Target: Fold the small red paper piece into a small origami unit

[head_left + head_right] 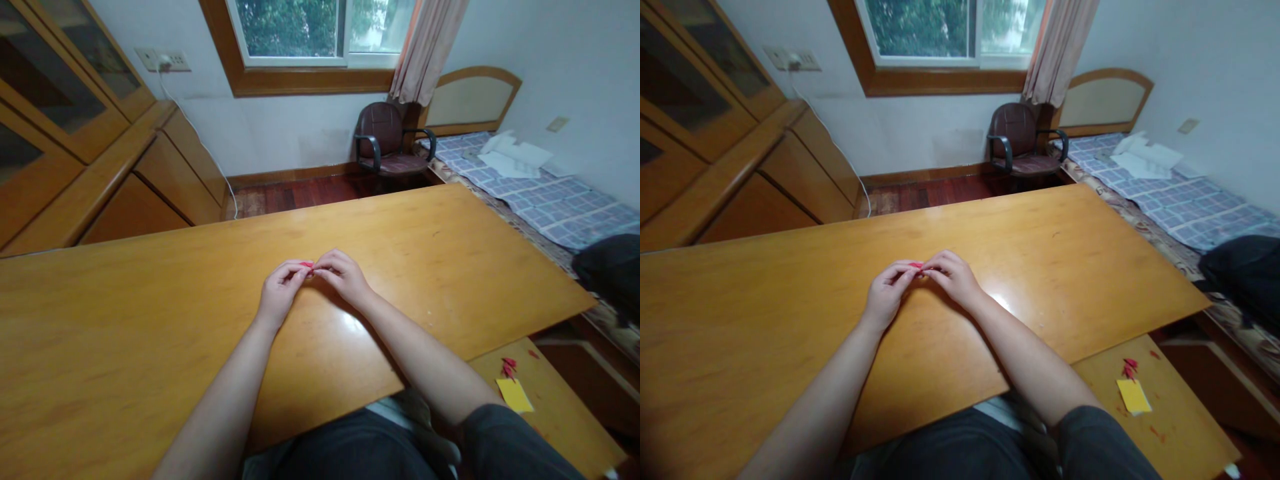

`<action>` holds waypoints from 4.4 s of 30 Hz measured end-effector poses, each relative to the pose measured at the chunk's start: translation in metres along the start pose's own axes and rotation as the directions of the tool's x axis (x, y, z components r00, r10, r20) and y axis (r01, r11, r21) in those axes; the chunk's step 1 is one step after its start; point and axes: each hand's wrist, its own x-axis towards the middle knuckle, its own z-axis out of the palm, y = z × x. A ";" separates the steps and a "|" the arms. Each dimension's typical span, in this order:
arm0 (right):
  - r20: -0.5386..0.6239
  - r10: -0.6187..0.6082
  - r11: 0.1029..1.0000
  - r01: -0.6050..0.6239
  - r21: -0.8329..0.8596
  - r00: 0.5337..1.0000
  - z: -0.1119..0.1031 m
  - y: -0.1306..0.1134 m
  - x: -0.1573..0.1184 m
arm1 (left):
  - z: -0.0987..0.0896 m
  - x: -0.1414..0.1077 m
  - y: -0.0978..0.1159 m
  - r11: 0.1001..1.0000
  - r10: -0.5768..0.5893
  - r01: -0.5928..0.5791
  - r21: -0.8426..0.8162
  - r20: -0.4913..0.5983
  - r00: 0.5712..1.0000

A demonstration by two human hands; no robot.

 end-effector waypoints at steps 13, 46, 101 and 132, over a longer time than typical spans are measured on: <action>0.045 -0.019 1.000 0.020 -0.024 0.999 0.003 0.003 -0.002 | 0.001 0.003 -0.009 0.956 -0.226 0.203 -0.211 -0.089 0.970; -0.032 0.000 0.999 -0.002 -0.043 0.999 -0.001 0.000 -0.003 | -0.002 -0.003 0.006 0.954 0.197 -0.193 0.230 0.005 0.980; 0.028 -0.038 0.999 0.038 -0.016 0.999 0.000 -0.002 0.000 | -0.001 0.003 -0.012 0.964 -0.215 0.205 -0.169 -0.044 0.976; 0.079 0.471 0.707 -0.430 0.561 0.878 0.013 0.012 0.001 | 0.001 0.001 -0.004 0.983 -0.182 0.182 -0.018 -0.024 0.983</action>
